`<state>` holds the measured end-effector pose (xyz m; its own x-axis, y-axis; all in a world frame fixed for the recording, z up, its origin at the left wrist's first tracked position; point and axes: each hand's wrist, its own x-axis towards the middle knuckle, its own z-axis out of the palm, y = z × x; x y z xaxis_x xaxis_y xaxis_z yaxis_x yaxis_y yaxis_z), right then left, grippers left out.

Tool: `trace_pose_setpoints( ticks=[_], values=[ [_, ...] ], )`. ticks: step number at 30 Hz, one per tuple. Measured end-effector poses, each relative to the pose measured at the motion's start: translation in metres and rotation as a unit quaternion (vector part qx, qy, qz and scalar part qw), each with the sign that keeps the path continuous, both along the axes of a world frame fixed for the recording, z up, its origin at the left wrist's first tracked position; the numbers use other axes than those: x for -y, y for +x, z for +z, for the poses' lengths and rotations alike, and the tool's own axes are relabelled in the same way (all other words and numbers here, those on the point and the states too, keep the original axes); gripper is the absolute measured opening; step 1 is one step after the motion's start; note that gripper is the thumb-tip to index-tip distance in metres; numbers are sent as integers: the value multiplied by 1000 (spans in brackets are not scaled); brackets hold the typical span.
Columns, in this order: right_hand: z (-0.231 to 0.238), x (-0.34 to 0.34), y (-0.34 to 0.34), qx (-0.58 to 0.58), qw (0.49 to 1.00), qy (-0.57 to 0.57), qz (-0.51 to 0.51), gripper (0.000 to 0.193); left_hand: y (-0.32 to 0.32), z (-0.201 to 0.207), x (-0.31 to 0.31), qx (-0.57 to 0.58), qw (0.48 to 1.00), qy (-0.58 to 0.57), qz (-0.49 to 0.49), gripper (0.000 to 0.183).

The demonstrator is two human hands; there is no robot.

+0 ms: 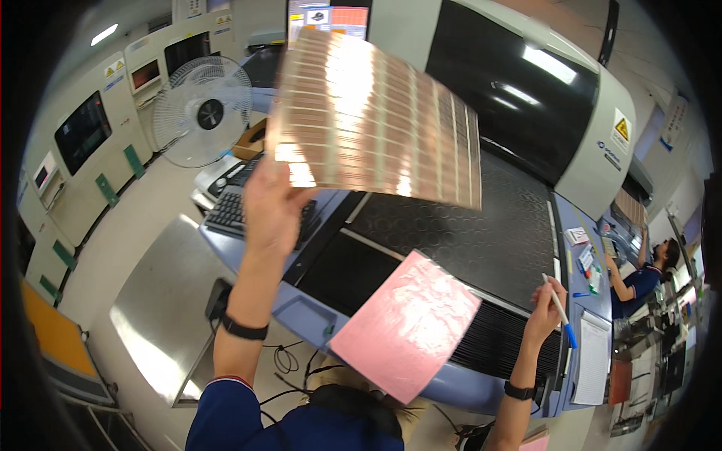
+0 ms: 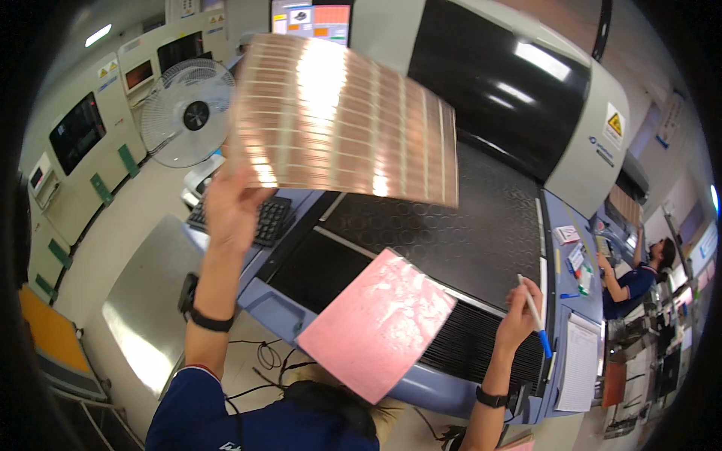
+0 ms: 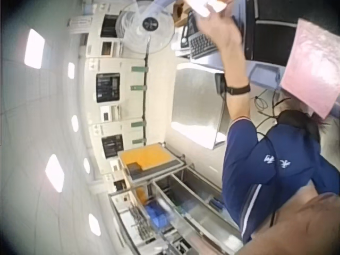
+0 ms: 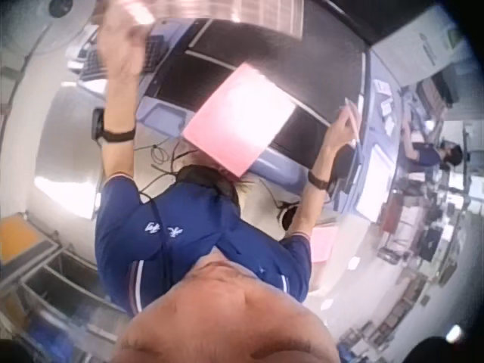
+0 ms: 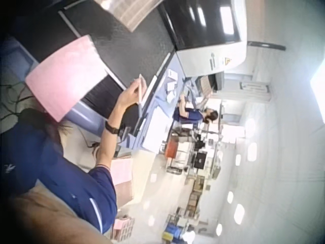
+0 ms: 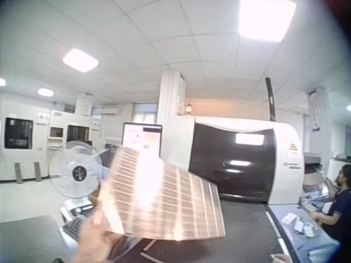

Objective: Inspecting flexible circuit board panels and logging information in a ledger while operating machinery.

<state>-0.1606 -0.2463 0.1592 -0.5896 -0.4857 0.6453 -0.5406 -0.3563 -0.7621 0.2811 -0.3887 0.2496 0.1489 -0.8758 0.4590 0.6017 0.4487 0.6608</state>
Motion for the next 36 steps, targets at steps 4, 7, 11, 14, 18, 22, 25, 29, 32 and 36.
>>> trace_pose_setpoints(
  ticks=[4,7,11,14,18,22,25,29,32,36],
  values=[
    [28,-3,114,-262,945,122,151,25,167,-34,-91,-74,974,-52,207,26],
    [11,34,182,-345,864,232,285,38,316,-100,-197,-161,979,-45,116,25],
    [-25,105,270,-431,844,195,252,22,405,-230,-324,-302,846,136,417,33],
    [-53,156,325,-459,832,203,237,21,449,-350,-425,-211,914,109,329,34],
    [-60,181,362,-492,813,229,212,40,475,-429,-486,-263,889,191,322,27],
    [-28,157,334,-436,845,218,220,55,467,-477,-441,-200,784,338,481,25],
    [4,108,269,-325,879,219,270,59,443,-469,-381,19,614,540,576,25],
    [15,32,162,-208,933,237,174,49,381,-374,-313,299,457,533,646,27],
    [3,-29,54,-170,945,278,-21,43,328,-295,-280,392,437,450,673,28],
    [-38,-168,-140,-104,847,350,-386,50,231,-222,-224,545,508,293,599,30]
  ],
)
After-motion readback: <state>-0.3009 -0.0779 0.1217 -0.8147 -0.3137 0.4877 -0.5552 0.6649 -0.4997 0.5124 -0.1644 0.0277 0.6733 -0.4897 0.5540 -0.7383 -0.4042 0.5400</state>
